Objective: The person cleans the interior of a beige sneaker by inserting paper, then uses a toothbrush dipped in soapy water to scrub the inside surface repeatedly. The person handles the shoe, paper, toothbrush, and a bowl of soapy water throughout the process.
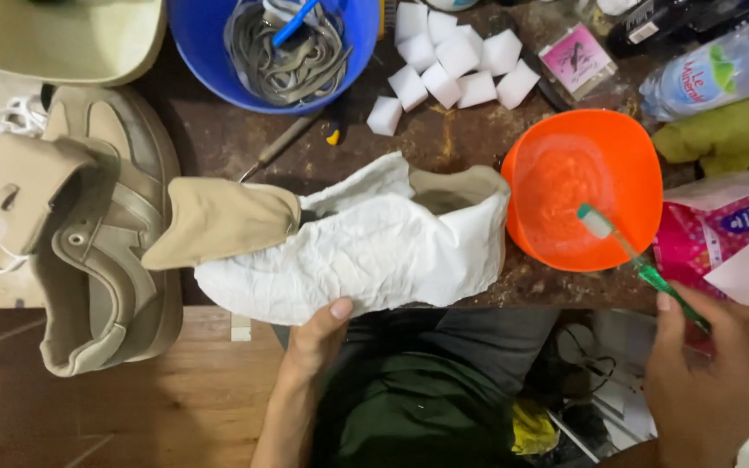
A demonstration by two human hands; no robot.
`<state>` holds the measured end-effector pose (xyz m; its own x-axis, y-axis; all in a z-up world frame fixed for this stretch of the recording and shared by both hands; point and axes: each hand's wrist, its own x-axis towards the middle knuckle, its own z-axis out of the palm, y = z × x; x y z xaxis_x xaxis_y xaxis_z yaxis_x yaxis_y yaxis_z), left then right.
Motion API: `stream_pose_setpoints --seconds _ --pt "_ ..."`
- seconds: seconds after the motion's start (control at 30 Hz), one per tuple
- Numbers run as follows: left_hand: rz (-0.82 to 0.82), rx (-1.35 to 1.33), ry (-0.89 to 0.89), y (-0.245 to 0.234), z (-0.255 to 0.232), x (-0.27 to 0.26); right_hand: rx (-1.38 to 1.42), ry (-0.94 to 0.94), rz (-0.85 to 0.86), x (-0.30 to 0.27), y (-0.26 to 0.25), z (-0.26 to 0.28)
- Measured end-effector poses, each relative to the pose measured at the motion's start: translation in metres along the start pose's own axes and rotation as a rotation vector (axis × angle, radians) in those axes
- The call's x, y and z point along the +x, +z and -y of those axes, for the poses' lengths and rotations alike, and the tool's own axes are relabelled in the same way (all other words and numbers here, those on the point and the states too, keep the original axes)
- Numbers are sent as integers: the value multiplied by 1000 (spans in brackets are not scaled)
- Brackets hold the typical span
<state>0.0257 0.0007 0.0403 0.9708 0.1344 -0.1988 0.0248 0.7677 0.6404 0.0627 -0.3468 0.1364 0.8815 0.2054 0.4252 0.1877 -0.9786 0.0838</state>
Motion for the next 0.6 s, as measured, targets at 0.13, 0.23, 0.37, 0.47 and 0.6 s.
stream_pose_setpoints --seconds 0.13,0.23,0.37,0.47,0.6 --pt "7 -11 -22 5 -4 5 279 64 -38 -2 -5 34" --pt "-20 -34 -16 0 1 4 529 289 -96 -2 -8 87" --pt "-46 -30 -28 8 -5 4 716 320 -69 -6 -5 128" --pt "1 -72 72 1 2 7 821 187 -141 -8 6 143" --pt "18 -84 129 7 -2 10 849 185 -169 -18 21 147"
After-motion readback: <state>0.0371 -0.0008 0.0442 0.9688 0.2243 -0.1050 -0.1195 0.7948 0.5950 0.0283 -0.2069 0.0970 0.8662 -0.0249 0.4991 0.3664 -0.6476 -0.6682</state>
